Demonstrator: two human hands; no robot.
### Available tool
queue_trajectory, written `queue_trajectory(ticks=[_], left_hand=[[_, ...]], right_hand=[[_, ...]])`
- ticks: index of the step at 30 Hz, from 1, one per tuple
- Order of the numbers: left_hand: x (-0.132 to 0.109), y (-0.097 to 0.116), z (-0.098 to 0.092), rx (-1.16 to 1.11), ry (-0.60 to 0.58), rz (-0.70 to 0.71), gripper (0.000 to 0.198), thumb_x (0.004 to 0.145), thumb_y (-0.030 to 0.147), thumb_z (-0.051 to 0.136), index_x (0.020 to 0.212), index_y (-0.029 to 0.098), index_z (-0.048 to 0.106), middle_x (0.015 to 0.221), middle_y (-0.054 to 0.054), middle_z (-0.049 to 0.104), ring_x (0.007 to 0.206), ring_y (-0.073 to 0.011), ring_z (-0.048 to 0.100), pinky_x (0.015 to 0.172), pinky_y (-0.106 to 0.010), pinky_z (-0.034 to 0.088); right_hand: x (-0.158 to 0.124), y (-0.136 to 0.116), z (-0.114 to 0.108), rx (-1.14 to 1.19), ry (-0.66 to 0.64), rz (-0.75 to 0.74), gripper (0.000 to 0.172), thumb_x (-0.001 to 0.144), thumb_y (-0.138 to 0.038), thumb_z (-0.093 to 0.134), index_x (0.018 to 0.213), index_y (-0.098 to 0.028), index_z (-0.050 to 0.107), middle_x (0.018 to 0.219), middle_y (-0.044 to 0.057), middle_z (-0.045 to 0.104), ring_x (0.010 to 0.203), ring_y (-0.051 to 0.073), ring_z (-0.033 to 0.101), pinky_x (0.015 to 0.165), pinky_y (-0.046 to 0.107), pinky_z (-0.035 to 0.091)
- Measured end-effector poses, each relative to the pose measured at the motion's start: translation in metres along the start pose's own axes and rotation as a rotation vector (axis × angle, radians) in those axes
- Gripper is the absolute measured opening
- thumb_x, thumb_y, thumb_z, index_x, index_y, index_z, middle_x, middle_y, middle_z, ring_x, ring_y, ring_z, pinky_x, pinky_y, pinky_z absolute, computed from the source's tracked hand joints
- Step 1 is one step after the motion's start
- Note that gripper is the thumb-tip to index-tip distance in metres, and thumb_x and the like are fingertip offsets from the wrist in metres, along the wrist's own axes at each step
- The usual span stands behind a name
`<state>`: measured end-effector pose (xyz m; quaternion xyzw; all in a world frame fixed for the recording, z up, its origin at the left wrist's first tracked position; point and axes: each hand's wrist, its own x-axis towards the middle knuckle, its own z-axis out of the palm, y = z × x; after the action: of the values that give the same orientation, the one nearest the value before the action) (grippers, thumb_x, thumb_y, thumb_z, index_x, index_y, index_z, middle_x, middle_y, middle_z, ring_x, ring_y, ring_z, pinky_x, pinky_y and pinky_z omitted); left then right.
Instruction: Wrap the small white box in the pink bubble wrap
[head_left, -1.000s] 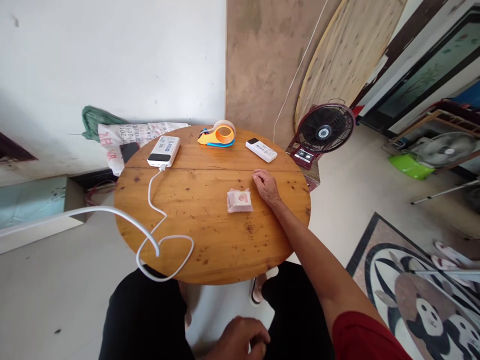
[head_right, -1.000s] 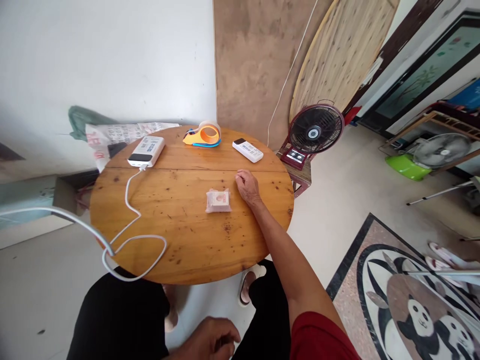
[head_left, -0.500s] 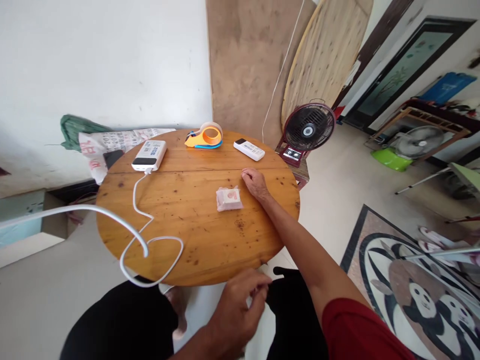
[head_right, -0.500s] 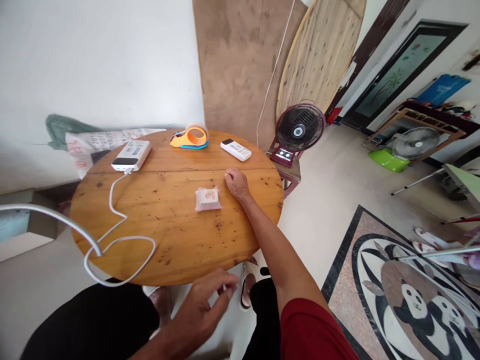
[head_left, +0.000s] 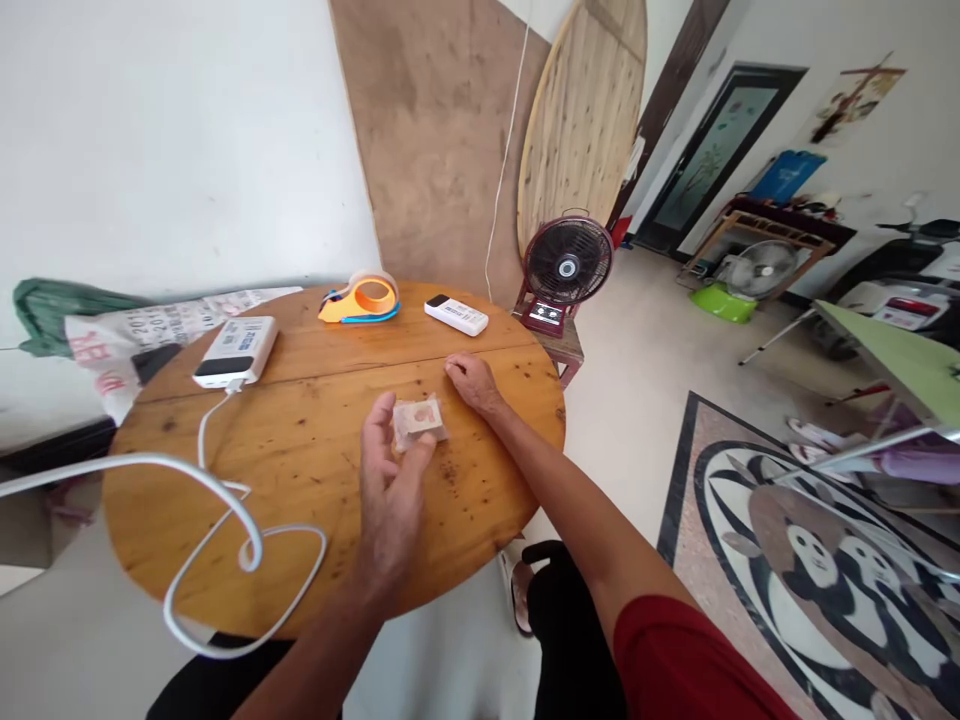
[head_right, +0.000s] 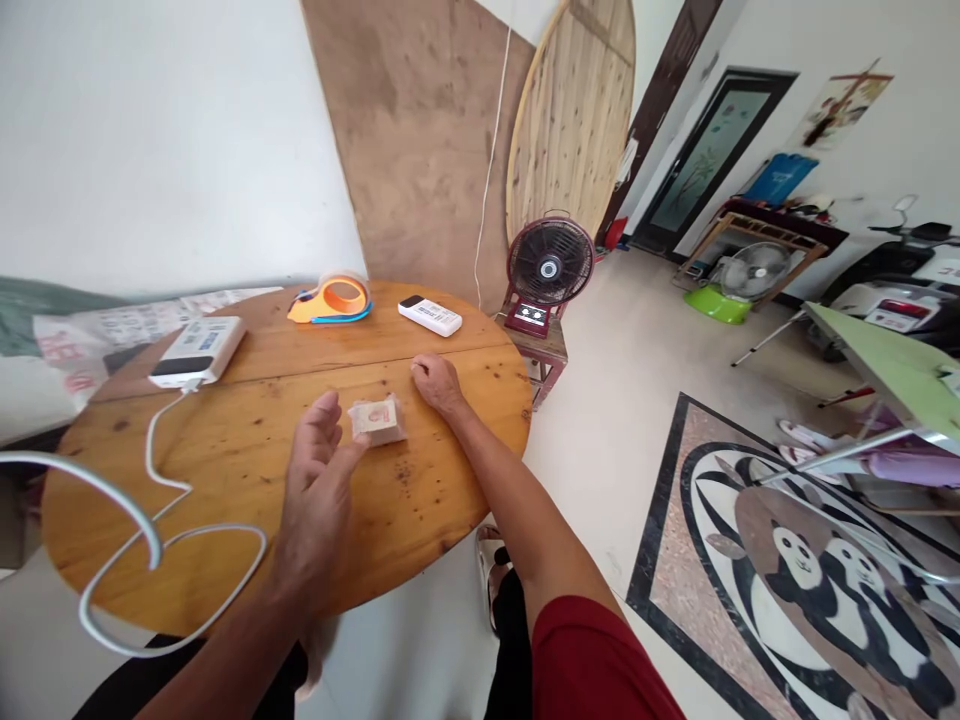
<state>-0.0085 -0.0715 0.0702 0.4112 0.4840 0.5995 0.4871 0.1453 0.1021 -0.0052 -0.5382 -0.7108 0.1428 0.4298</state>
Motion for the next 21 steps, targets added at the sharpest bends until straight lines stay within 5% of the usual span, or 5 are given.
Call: queue_trajectory(ticks=[5,10,15,21], left_hand=[[0.030,-0.017,-0.007,-0.121,0.145,-0.031,0.052,0.088,0.029,0.050,0.138,0.025,0.039,0.152,-0.005,0.033,0.142,-0.0193,0.028,0.117,-0.035,0.026],[0.037,-0.021,-0.011,-0.168,0.162,-0.132,0.048,0.092,0.038,0.041,0.139,0.027,0.036,0.154,-0.003,0.031,0.143,-0.0172,0.025,0.119,-0.036,0.022],[0.036,-0.017,-0.010,-0.356,0.170,-0.351,0.047,0.091,0.031,0.039,0.137,0.020,0.038,0.149,-0.008,0.039,0.139,-0.0159,0.036,0.118,-0.032,0.027],[0.043,-0.022,-0.016,-0.418,0.162,-0.400,0.041,0.089,0.033,0.041,0.128,0.021,0.048,0.138,-0.010,0.050,0.132,-0.0185,0.046,0.116,-0.038,0.032]], right_hand=[[0.002,0.005,0.001,0.087,0.019,0.022,0.019,0.081,-0.022,0.050,0.072,-0.019,0.067,0.083,0.002,0.070,0.081,0.017,0.062,0.083,0.029,0.047],[0.005,0.009,0.002,0.147,0.028,0.076,0.019,0.080,-0.026,0.051,0.072,-0.020,0.068,0.082,0.002,0.071,0.081,0.018,0.064,0.083,0.031,0.048],[0.005,0.006,0.001,0.193,0.043,0.114,0.019,0.078,-0.026,0.052,0.070,-0.019,0.067,0.082,0.002,0.071,0.081,0.018,0.064,0.083,0.031,0.049],[0.004,0.002,-0.001,0.226,0.054,0.154,0.019,0.078,-0.026,0.051,0.066,-0.019,0.064,0.081,0.001,0.071,0.082,0.017,0.065,0.082,0.029,0.049]])
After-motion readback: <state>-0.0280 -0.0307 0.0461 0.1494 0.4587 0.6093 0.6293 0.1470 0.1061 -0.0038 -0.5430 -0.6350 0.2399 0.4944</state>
